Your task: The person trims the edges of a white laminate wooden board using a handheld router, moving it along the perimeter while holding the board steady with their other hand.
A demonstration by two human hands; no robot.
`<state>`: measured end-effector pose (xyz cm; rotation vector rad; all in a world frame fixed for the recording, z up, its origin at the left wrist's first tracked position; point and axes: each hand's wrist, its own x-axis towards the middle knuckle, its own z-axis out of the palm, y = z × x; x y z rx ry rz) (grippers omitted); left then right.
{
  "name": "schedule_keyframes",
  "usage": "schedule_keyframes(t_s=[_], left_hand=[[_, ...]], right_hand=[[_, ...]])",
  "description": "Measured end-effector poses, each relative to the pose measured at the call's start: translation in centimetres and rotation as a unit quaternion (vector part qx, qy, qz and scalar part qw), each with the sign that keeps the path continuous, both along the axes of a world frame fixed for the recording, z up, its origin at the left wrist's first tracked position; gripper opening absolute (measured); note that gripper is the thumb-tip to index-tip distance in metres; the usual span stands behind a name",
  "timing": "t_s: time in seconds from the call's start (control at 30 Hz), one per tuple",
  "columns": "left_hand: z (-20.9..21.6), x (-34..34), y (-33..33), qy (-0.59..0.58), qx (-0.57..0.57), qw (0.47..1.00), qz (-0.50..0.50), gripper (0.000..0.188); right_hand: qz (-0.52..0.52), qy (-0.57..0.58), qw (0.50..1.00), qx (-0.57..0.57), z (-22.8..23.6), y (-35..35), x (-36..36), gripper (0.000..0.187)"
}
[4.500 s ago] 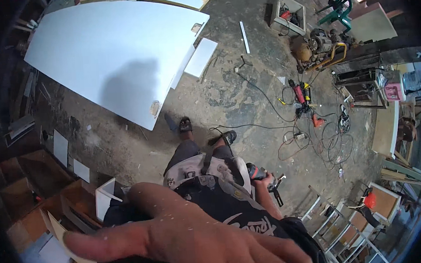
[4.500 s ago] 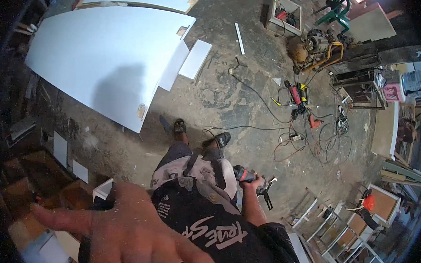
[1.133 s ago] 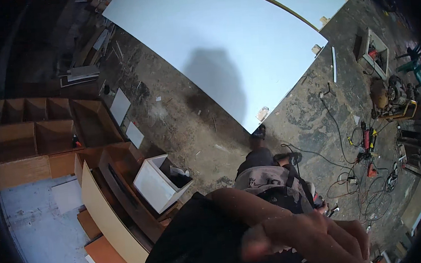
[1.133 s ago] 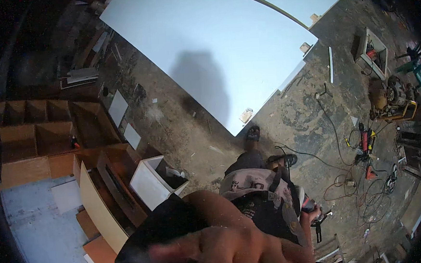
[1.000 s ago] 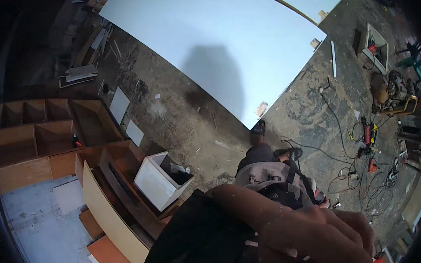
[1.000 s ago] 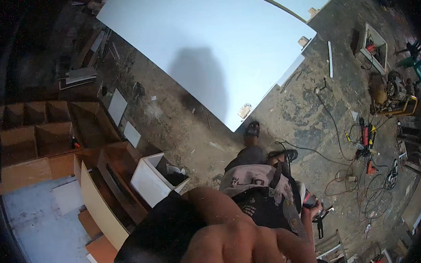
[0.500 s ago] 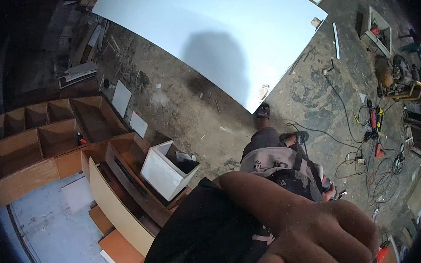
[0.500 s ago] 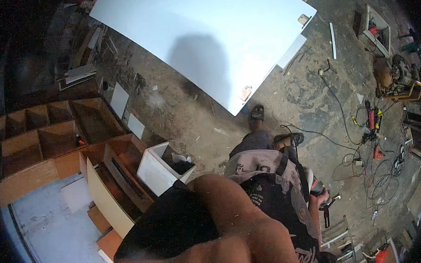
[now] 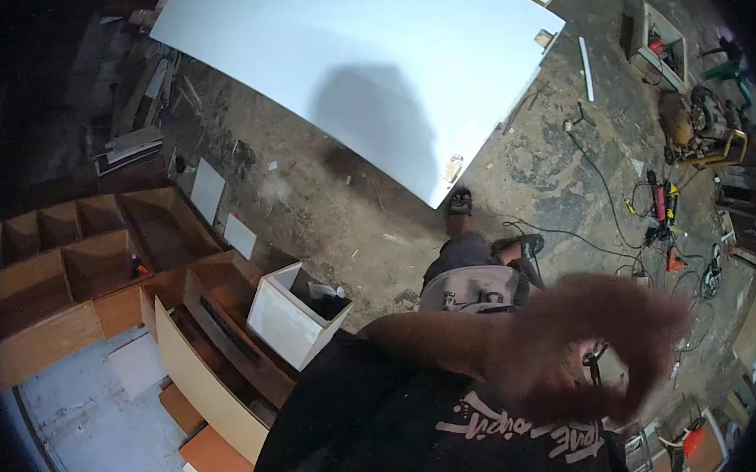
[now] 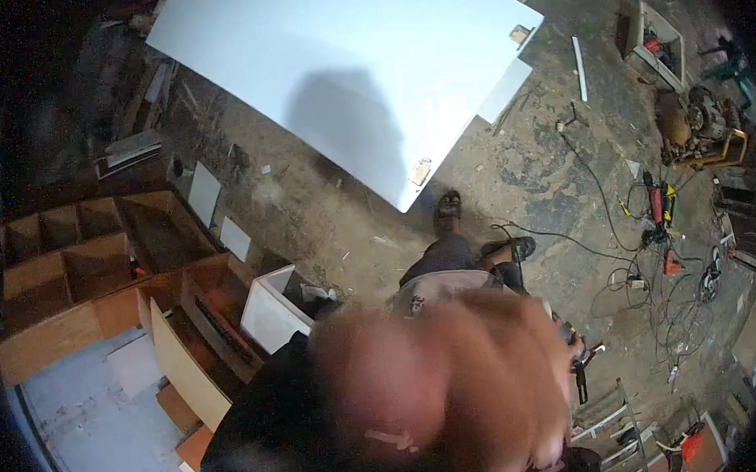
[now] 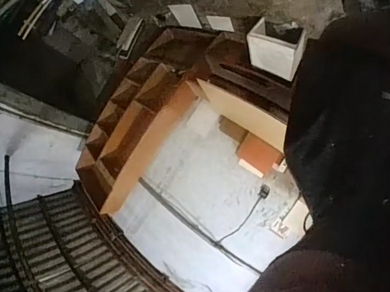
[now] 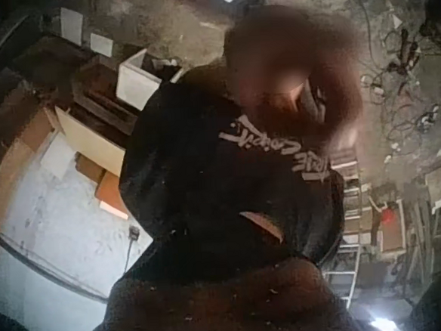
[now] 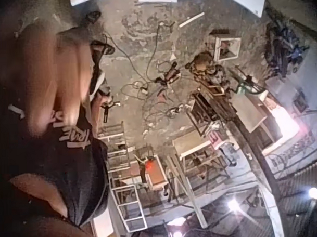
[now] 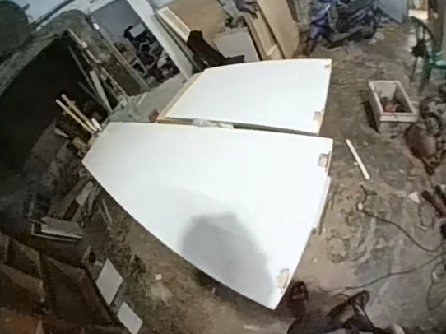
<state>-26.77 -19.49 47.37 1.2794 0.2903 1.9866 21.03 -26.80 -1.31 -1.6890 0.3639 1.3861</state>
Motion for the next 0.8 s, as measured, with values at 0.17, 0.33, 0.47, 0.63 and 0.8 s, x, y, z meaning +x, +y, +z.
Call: schedule_keyframes(t_s=[0.17,0.33,0.47,0.63,0.8], left_hand=[[-2.4,-0.4,-0.1,-0.178,-0.124,0.967,0.13,0.071],[-3.2,-1.0,0.2,-0.173,-0.135,0.965,0.146,0.071],[-3.0,-1.5,0.5,-0.188,-0.107,0.969,0.116,0.07],[-4.0,-2.3,1.5,0.061,-0.11,0.981,0.149,0.062],[-3.5,-2.3,1.4,0.234,-0.24,0.936,0.108,0.053]], right_hand=[[-0.023,-0.011,1.0,0.013,0.2,-0.3,-0.1,0.032],[-0.019,0.036,0.999,-0.01,2.4,-0.4,-3.2,0.036],[-0.03,0.077,0.997,0.003,2.7,-0.7,-1.9,0.039],[-0.051,0.031,0.998,-0.028,5.5,-0.1,-6.3,0.04],[-0.06,0.034,0.998,-0.014,3.4,-0.6,-4.9,0.047]])
